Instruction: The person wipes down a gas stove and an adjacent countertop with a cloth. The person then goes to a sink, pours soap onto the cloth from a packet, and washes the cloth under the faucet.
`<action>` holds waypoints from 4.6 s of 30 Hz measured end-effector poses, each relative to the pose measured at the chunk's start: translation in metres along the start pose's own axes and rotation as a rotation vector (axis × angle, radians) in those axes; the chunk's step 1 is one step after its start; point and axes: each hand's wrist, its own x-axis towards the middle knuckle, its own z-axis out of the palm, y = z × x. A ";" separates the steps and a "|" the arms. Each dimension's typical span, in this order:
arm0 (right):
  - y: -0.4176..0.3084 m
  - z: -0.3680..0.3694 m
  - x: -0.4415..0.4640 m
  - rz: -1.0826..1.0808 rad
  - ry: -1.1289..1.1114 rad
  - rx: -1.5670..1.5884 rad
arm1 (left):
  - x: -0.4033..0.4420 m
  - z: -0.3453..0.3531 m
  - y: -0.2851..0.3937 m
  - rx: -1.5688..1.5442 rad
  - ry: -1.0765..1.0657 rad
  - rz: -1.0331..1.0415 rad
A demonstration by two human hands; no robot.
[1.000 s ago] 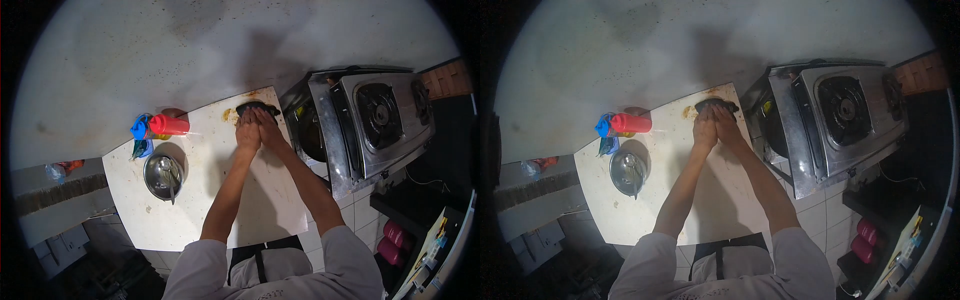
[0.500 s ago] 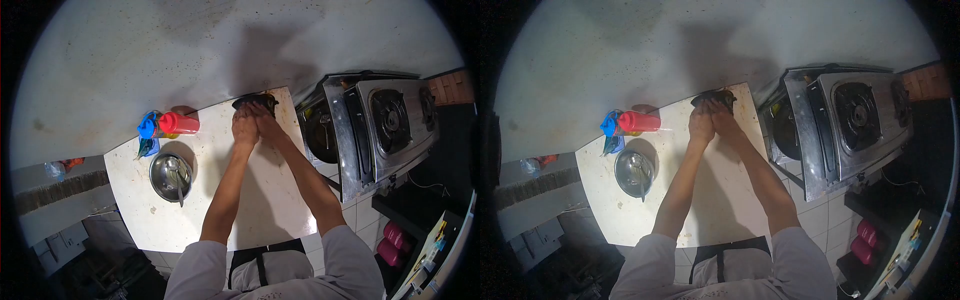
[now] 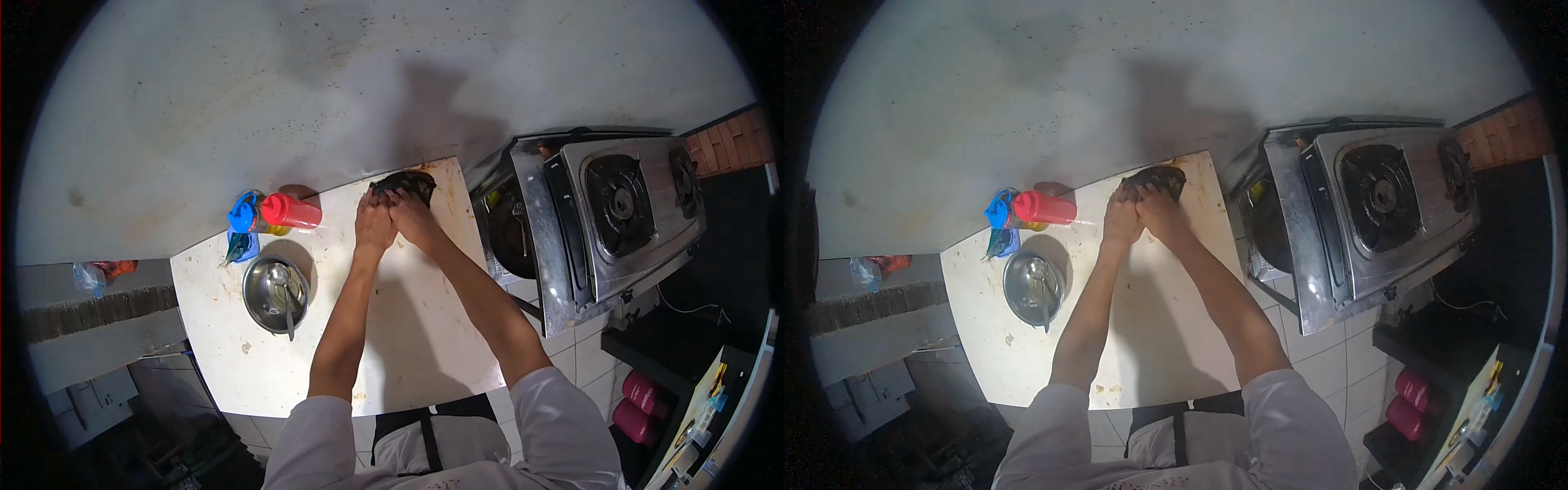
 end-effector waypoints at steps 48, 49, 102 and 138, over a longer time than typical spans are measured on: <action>-0.287 -0.100 -0.314 0.650 0.042 2.413 | -0.480 -0.191 0.099 -1.600 0.131 -0.594; -0.321 -0.101 -0.311 0.653 0.030 2.428 | -0.507 -0.199 0.085 -1.609 0.168 -0.614; -0.930 0.185 0.275 0.626 0.649 2.299 | -0.549 -0.427 -0.822 -1.684 -0.187 -0.495; -1.046 0.283 1.333 -0.005 -0.569 1.664 | -0.037 -0.635 -1.501 -1.768 1.333 -0.507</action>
